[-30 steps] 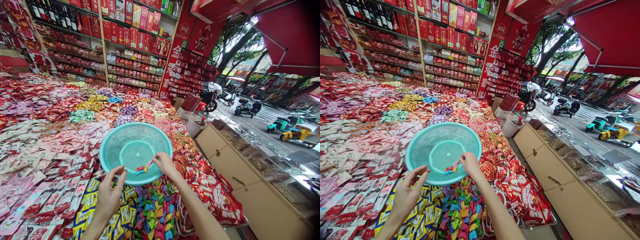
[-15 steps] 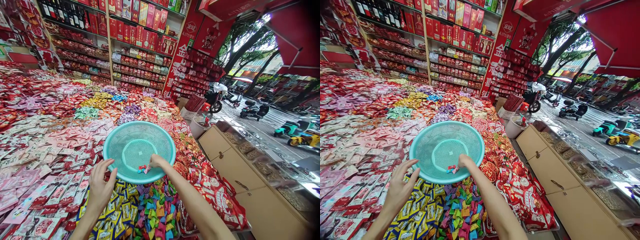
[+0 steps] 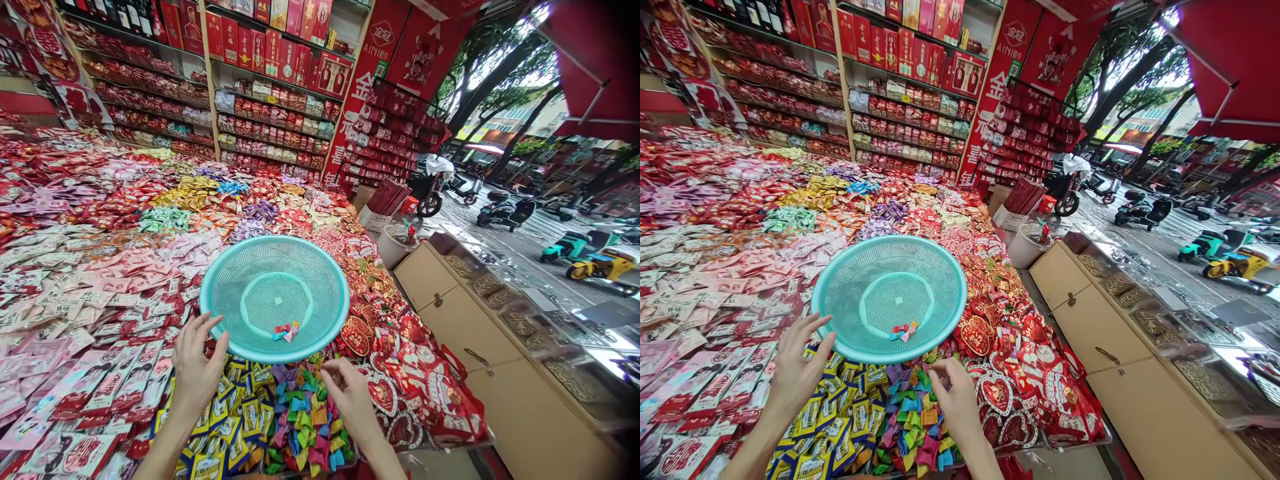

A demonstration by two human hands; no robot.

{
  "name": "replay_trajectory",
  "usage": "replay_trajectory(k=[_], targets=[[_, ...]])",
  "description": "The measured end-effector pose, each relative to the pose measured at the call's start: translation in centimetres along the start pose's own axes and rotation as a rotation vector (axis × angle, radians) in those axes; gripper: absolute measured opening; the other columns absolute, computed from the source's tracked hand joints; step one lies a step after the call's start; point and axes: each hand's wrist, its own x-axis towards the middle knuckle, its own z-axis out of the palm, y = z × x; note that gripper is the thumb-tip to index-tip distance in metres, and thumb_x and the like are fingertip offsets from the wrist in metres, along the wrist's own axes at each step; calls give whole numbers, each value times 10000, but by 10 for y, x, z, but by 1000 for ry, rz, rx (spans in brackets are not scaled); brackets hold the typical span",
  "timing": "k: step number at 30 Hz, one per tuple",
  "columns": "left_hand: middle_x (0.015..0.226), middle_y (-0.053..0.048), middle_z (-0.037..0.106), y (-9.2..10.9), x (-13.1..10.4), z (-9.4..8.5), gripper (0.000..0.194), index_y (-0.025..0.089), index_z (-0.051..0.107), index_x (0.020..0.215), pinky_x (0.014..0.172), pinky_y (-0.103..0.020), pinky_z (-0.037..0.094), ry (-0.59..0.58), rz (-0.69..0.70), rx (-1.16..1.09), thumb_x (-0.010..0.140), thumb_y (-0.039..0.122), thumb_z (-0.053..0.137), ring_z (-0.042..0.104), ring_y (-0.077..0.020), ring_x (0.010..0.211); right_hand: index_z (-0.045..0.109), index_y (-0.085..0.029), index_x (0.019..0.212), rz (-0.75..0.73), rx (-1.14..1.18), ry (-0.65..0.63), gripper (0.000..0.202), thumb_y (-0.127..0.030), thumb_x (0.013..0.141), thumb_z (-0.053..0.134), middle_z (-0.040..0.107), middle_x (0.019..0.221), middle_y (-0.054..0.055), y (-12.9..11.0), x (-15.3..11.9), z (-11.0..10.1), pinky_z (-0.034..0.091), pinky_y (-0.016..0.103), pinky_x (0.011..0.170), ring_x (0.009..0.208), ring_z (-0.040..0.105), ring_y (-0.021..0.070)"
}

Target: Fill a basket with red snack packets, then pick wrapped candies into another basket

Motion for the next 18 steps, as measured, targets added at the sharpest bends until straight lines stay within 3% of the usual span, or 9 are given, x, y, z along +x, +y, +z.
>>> replay_trajectory(k=[5, 13, 18], targets=[[1222, -122, 574, 3, -2, 1, 352, 202, 612, 1087, 1039, -520, 319, -10, 6, 2, 881, 443, 459, 461, -303, 1207, 602, -205, 896, 115, -172, -86, 145, -317, 803, 608, 593, 957, 55, 28, -3, 27, 403, 334, 815, 963, 531, 242], [1227, -130, 561, 2, -3, -8, 341, 200, 603, 1097, 1025, -524, 320, -13, 19, 12, 887, 428, 460, 454, -310, 1205, 580, -188, 802, 196, -287, -156, 121, -300, 761, 602, 576, 910, 70, 28, 2, 38, 383, 330, 781, 935, 525, 258], [1225, -136, 557, 8, -3, -12, 328, 195, 605, 1088, 1016, -534, 328, -7, 21, -7, 885, 415, 472, 452, -318, 1203, 560, -189, 763, 199, -195, -149, 103, -277, 745, 610, 546, 862, 54, 29, 2, 30, 360, 326, 763, 890, 503, 240]])
